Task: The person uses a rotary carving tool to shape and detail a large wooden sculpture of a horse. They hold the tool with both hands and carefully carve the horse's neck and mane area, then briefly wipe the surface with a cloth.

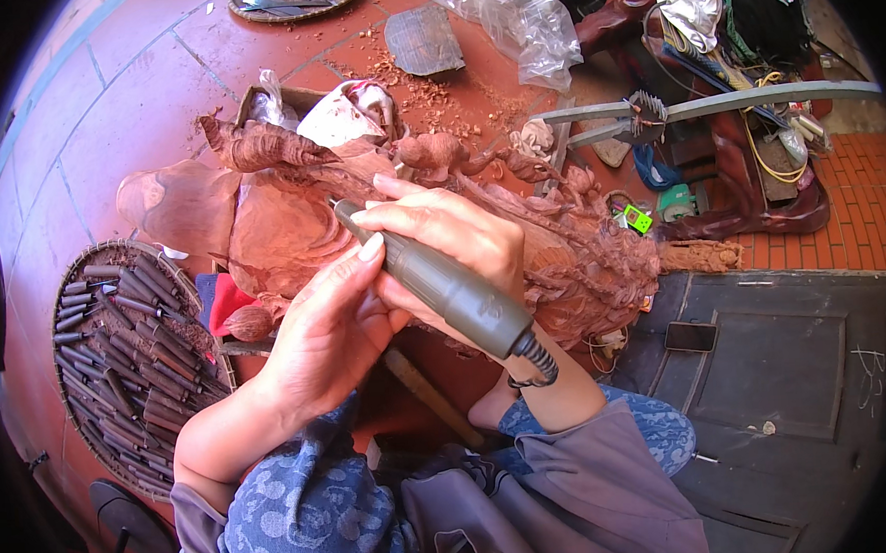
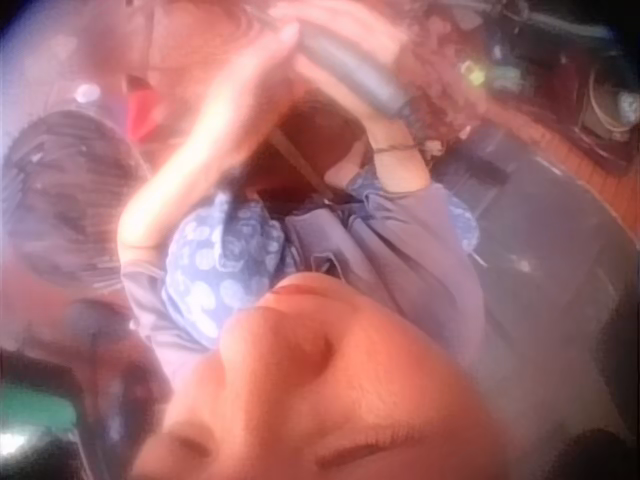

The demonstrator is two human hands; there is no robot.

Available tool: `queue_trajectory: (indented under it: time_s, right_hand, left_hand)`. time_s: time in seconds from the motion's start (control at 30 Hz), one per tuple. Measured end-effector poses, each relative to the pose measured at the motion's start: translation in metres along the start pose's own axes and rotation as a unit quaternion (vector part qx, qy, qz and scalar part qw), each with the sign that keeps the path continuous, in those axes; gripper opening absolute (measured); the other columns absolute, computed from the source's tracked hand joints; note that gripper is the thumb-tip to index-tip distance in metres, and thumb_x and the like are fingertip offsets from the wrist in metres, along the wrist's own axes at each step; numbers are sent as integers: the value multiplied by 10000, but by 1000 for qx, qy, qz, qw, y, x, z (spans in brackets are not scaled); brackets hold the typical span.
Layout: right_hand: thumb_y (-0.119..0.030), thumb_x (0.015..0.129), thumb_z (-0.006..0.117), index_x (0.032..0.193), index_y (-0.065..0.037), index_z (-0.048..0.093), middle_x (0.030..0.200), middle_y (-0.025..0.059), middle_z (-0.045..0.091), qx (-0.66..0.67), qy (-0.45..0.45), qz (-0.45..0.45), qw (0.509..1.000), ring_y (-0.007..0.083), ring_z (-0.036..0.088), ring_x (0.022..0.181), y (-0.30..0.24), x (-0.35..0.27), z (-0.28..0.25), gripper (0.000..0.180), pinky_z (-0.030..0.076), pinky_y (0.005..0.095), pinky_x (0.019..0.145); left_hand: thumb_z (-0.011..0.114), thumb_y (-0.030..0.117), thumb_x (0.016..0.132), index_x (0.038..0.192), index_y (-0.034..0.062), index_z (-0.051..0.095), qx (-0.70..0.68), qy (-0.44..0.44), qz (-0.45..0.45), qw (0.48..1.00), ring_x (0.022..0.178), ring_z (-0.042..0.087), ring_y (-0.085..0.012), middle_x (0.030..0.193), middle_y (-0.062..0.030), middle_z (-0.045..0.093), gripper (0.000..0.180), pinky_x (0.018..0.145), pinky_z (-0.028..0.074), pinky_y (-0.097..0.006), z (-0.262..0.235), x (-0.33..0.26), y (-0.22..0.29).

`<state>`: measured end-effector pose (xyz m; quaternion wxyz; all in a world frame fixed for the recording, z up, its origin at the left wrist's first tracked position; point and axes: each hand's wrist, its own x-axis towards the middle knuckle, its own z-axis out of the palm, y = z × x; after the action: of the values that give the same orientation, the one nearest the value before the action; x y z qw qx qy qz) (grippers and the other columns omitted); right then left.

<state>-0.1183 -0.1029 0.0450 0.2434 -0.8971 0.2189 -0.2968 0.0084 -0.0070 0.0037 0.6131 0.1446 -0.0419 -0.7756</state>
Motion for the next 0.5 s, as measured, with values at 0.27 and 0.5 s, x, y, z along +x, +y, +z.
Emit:
queue_trajectory:
  time_s: [0.27,0.5]
  right_hand:
    - [-53,694,782,1048,29,697,956,179,700,17,16,-15,1000,295,702,966,-6,-19,2,373,500,536,1001]
    - [-47,663,787,1046,4,708,956,161,694,43,21,14,999,347,674,1030,-8,-26,4,394,499,520,1003]
  left_hand:
    - [488,223,1038,1253,22,535,25,-2,-47,999,1140,593,-188,1213,-103,613,299,1040,452,-402,-1,-13,-4]
    - [477,216,1040,1248,31,524,-2,5,-40,999,1100,611,-186,1147,-88,634,282,1029,464,-402,3,-14,-7]
